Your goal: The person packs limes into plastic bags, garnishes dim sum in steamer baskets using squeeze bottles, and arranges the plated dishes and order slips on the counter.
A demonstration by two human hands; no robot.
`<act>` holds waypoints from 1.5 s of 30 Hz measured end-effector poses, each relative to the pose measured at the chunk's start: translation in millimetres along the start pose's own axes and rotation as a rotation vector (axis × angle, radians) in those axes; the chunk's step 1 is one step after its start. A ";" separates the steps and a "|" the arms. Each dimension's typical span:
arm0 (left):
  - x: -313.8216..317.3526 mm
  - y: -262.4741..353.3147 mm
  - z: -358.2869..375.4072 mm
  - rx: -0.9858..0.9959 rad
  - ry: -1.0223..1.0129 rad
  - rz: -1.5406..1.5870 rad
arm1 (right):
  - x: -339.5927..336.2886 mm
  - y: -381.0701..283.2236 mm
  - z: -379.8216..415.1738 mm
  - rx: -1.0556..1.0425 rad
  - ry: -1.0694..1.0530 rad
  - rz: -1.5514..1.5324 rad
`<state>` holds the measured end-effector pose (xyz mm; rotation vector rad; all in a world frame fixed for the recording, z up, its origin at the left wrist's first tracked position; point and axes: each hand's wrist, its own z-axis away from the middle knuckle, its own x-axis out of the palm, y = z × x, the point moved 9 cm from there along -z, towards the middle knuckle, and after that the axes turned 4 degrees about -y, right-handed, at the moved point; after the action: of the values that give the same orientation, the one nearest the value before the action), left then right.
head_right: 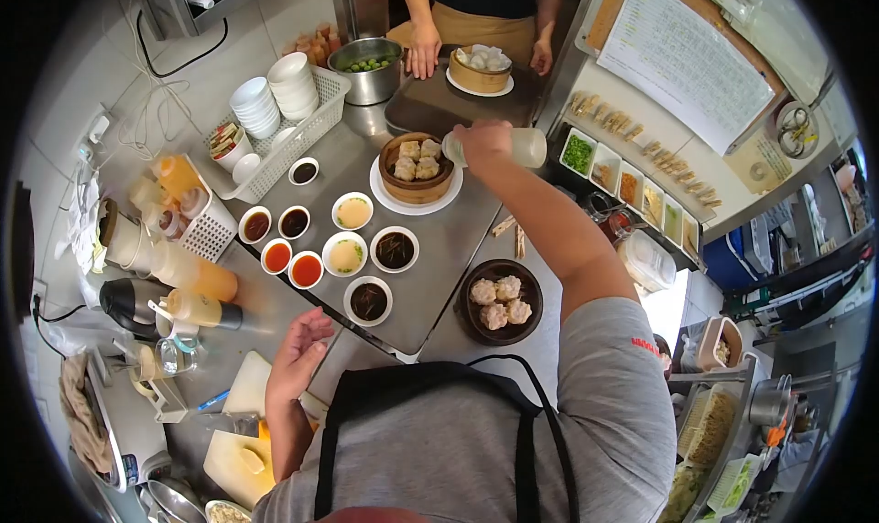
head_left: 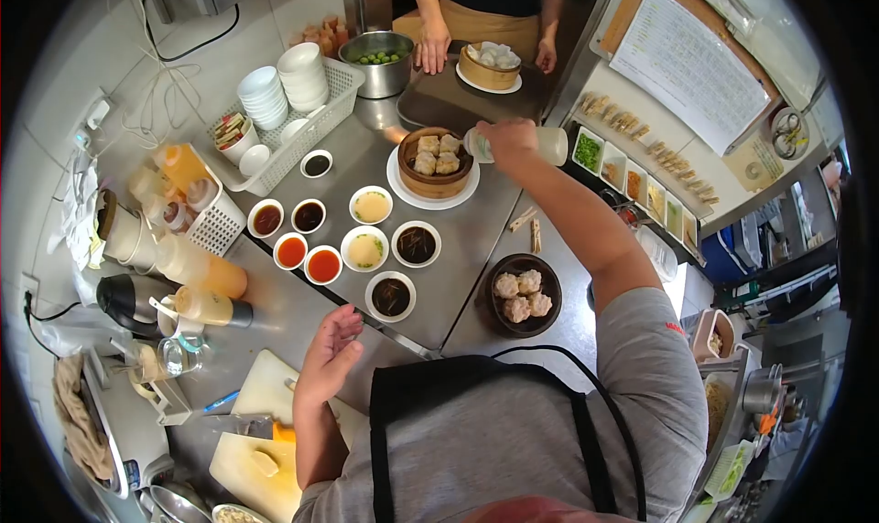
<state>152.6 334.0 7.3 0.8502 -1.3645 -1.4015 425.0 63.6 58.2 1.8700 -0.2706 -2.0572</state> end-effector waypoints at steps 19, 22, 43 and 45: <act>12.5 12.7 -11.7 0.038 -0.032 -0.091 | -18.5 -6.9 26.9 -0.061 0.043 -0.328; 8.5 15.4 -13.8 0.068 0.027 -0.046 | -32.4 -16.9 36.8 -0.155 0.092 -0.772; -146.0 45.7 92.7 0.548 1.170 -0.079 | 105.4 -38.1 34.4 -0.250 -0.507 -0.334; -158.2 47.8 109.5 0.582 1.238 -0.108 | 163.4 -48.4 10.2 -0.188 -0.387 -0.433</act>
<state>103.0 522.0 46.2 1.7751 -0.6898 -0.2794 397.3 45.6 -109.3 1.5044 0.2542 -2.6227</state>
